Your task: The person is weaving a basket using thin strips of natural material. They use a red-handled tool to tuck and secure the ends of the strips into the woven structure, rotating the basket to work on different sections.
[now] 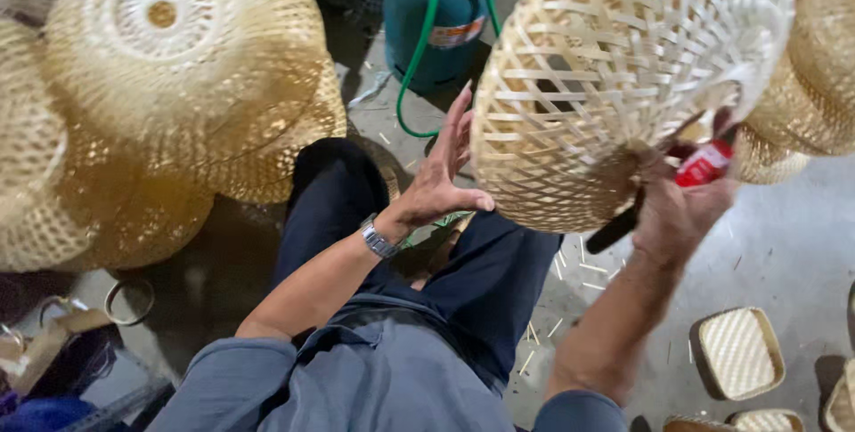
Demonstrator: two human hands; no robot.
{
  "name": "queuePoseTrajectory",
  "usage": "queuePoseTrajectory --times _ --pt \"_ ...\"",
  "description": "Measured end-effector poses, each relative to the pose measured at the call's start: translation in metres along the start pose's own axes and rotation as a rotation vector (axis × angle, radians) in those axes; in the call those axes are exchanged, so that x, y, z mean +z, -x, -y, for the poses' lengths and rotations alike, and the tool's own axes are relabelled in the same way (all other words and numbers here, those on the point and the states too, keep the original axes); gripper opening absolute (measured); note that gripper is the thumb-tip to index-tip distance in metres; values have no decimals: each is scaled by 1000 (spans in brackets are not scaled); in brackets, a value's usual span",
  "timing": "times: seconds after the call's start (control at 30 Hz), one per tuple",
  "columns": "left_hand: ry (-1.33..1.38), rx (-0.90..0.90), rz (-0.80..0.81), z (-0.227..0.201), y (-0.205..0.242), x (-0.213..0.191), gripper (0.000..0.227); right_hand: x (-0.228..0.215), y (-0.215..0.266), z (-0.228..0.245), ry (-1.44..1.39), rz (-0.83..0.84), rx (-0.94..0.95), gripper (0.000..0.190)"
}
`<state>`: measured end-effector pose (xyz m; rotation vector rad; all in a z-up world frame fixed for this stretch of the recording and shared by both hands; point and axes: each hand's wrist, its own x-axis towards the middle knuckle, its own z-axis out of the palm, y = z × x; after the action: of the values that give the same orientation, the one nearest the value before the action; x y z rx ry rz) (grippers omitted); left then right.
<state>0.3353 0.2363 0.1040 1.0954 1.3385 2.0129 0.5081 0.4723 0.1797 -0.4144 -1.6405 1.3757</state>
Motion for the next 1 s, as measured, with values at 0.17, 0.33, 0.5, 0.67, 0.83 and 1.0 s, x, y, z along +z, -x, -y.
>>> queuePoseTrajectory --times 0.17,0.33,0.5,0.67,0.83,1.0 --pt "249 116 -230 3 30 -28 129 85 38 9 -69 81 24 79" --pt "492 15 -399 13 62 -69 103 118 58 27 18 313 145 67" --pt "650 -12 -346 0 87 -89 100 76 68 43 102 320 223 44" --pt "804 -206 -304 -6 103 -117 100 15 64 6 321 0 391 57" --pt "692 -121 -302 0 106 -141 92 -7 91 -54 -8 83 572 68" --pt "698 -188 -346 8 109 -149 91 -5 114 -86 -256 139 559 58"
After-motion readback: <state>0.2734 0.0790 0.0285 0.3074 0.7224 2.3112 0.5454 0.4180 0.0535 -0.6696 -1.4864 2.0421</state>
